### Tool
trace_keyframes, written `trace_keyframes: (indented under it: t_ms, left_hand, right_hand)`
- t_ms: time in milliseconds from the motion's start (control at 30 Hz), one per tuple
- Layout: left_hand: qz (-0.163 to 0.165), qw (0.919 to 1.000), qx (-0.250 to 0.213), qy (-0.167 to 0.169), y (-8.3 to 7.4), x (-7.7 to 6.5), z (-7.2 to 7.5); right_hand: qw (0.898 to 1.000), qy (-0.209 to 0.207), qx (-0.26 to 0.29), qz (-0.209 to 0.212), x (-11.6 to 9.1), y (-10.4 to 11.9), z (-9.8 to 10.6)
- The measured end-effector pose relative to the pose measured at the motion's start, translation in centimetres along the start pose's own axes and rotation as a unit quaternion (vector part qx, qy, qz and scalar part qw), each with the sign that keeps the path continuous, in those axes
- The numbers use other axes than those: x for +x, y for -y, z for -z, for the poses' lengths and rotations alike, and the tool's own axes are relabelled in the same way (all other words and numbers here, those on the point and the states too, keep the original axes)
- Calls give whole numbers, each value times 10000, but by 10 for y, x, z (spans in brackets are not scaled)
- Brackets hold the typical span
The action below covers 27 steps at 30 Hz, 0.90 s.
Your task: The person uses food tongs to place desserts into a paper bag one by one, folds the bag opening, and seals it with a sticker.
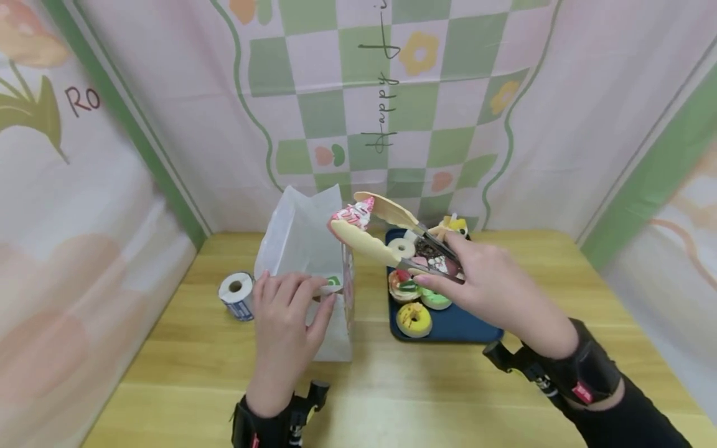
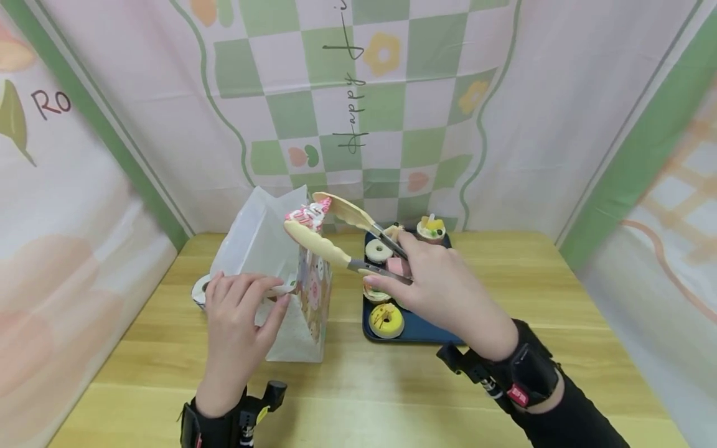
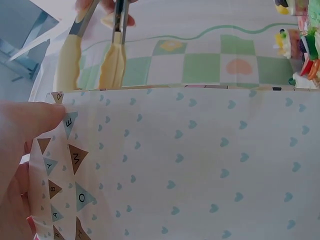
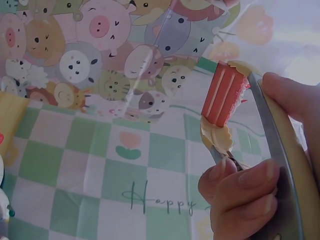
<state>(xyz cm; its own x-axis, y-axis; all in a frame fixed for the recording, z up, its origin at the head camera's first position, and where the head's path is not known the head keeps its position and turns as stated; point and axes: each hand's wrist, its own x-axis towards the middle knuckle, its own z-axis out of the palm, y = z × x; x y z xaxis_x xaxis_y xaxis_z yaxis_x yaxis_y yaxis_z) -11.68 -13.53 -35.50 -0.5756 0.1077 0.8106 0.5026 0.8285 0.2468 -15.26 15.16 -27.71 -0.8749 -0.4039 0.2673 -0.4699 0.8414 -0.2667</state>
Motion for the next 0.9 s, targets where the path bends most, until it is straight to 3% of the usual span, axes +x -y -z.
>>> trace_keyframes:
  t_ms: [367, 900]
  left_hand:
    - [33, 10000, -22, 11, 1, -3, 0]
    - [14, 10000, -49, -44, -1, -3, -2]
  right_hand:
    - [9993, 25, 213, 299, 13, 21, 2]
    - [9974, 108, 365, 614, 26, 32, -6]
